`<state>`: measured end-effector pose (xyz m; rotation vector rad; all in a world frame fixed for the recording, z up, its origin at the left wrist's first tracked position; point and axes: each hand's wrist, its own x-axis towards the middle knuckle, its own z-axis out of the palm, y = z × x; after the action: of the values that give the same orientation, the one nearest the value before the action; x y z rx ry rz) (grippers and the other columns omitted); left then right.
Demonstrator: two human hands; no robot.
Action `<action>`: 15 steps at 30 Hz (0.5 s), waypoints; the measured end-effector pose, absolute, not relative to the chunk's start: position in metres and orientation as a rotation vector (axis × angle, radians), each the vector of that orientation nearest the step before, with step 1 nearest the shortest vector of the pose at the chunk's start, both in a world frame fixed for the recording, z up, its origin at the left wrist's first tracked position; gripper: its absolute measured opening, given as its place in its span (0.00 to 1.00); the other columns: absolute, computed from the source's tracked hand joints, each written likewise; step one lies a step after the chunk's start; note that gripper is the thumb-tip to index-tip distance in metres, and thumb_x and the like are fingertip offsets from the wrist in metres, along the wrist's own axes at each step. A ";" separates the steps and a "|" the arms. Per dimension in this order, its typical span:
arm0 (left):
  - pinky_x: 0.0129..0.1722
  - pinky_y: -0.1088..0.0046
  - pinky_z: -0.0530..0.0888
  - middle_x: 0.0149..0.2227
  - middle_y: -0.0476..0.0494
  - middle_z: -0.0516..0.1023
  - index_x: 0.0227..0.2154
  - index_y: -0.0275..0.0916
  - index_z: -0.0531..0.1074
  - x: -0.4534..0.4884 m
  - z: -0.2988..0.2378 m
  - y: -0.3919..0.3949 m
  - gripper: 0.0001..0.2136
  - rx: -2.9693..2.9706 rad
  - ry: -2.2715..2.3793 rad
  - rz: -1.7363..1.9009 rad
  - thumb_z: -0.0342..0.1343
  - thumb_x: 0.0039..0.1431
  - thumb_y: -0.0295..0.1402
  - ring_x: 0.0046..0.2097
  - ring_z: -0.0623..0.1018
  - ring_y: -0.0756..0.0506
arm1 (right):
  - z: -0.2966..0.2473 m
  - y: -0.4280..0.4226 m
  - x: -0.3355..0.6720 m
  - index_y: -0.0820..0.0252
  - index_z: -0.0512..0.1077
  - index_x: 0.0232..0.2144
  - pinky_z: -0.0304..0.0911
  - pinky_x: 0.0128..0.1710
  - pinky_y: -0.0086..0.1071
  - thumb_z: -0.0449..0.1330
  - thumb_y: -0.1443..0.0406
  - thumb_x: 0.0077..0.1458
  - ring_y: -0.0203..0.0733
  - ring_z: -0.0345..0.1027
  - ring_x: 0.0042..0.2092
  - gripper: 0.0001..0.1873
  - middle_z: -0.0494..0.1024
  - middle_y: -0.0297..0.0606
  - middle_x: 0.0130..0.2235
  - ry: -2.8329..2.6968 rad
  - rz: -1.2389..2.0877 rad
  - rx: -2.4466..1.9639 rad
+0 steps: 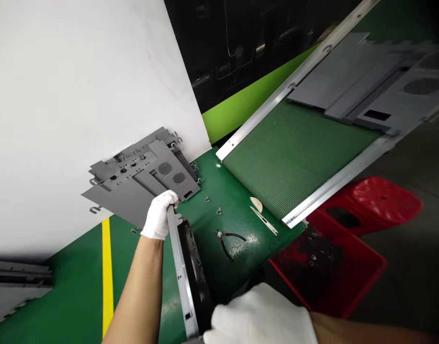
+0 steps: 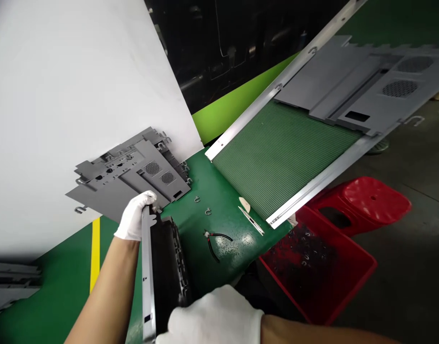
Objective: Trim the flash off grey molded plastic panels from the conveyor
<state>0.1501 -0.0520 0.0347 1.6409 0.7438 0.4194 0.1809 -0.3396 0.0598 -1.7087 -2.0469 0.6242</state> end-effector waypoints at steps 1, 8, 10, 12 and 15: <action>0.24 0.73 0.62 0.20 0.50 0.63 0.18 0.38 0.64 0.148 0.035 -0.053 0.05 1.629 0.759 0.455 0.53 0.44 0.31 0.24 0.62 0.50 | 0.058 -0.338 0.176 0.50 0.69 0.29 0.34 0.14 0.33 0.60 0.58 0.56 0.37 0.62 0.18 0.06 0.75 0.25 0.26 -2.059 0.593 -1.758; 0.19 0.75 0.57 0.17 0.52 0.59 0.17 0.39 0.61 0.136 0.034 -0.050 0.06 1.492 0.868 0.509 0.54 0.42 0.31 0.20 0.59 0.52 | 0.078 -0.337 0.172 0.46 0.73 0.29 0.35 0.13 0.30 0.58 0.58 0.56 0.38 0.61 0.15 0.06 0.73 0.28 0.19 -1.907 0.653 -1.957; 0.18 0.75 0.57 0.17 0.52 0.59 0.16 0.39 0.60 0.134 0.034 -0.049 0.07 1.484 0.861 0.509 0.53 0.41 0.31 0.20 0.58 0.52 | 0.084 -0.338 0.167 0.47 0.73 0.26 0.38 0.13 0.29 0.56 0.57 0.59 0.38 0.61 0.15 0.11 0.72 0.30 0.17 -1.862 0.654 -2.042; 0.18 0.75 0.57 0.17 0.52 0.58 0.16 0.39 0.60 0.133 0.034 -0.050 0.07 1.476 0.858 0.510 0.53 0.40 0.30 0.20 0.57 0.52 | 0.086 -0.339 0.160 0.48 0.73 0.23 0.40 0.13 0.30 0.55 0.55 0.60 0.40 0.64 0.16 0.15 0.72 0.31 0.17 -1.828 0.607 -2.129; 0.18 0.75 0.56 0.17 0.52 0.57 0.16 0.39 0.60 0.132 0.034 -0.050 0.07 1.467 0.852 0.509 0.53 0.41 0.31 0.20 0.57 0.52 | 0.087 -0.340 0.153 0.53 0.71 0.21 0.43 0.13 0.32 0.53 0.52 0.62 0.41 0.66 0.16 0.21 0.72 0.33 0.16 -1.785 0.532 -2.234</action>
<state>0.1320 -0.0500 0.0343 1.4671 0.8523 0.5085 0.1528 -0.3397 0.0865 -2.2336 -1.7846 0.5323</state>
